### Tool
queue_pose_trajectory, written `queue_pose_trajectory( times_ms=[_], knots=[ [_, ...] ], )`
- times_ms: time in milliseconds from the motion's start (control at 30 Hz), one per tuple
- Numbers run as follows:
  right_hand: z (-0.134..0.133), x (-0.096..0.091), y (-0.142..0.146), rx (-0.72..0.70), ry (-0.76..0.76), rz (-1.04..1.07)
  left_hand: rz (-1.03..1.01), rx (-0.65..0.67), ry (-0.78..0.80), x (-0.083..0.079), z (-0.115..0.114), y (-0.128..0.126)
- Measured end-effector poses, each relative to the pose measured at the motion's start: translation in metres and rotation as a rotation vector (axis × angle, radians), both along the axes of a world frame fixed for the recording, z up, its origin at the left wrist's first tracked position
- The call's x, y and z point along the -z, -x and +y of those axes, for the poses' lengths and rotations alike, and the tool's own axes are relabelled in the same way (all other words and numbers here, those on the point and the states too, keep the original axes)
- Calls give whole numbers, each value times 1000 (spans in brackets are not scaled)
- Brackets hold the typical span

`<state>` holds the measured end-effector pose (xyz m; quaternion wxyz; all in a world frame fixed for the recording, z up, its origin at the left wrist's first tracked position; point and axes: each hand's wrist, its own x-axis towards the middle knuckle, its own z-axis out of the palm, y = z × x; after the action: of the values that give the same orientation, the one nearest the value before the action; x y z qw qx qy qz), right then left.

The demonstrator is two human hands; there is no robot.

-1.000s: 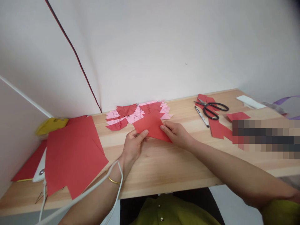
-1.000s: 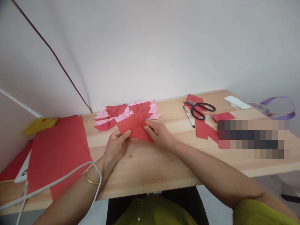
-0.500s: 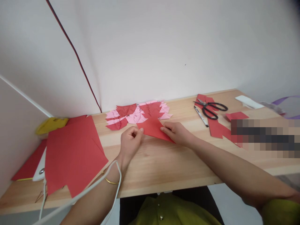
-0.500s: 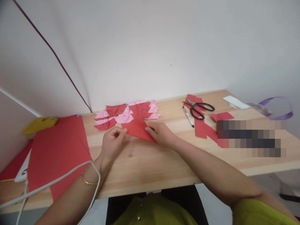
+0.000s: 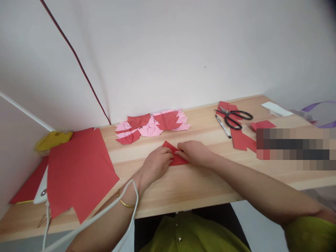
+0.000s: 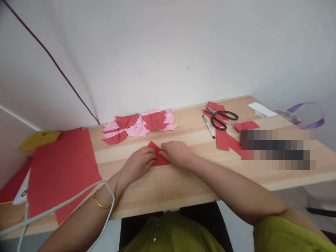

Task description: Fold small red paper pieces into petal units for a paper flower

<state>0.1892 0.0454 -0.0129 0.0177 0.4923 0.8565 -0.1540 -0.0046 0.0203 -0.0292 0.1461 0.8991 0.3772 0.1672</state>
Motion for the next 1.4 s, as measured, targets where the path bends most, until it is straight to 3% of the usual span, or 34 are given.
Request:
queue_pose_trajectory(
  times_ms=[133, 367, 567, 733, 933, 1400],
  knots=[
    [4, 2, -8, 53, -2, 49, 22, -7, 9, -3, -1, 1],
    [8, -10, -29, 75, 145, 243, 58, 9, 8, -7, -2, 0],
    [14, -24, -51, 48, 271, 213, 65, 10, 7, -6, -1, 1],
    [9, -29, -50, 4, 430, 109, 58, 6, 24, -6, -1, 0],
    [5, -27, -40, 19, 343, -11, 55, 13, 26, -8, -1, -1],
    [2, -30, -40, -24, 303, -42, 62, 29, -47, -5, -4, -1]
  ],
)
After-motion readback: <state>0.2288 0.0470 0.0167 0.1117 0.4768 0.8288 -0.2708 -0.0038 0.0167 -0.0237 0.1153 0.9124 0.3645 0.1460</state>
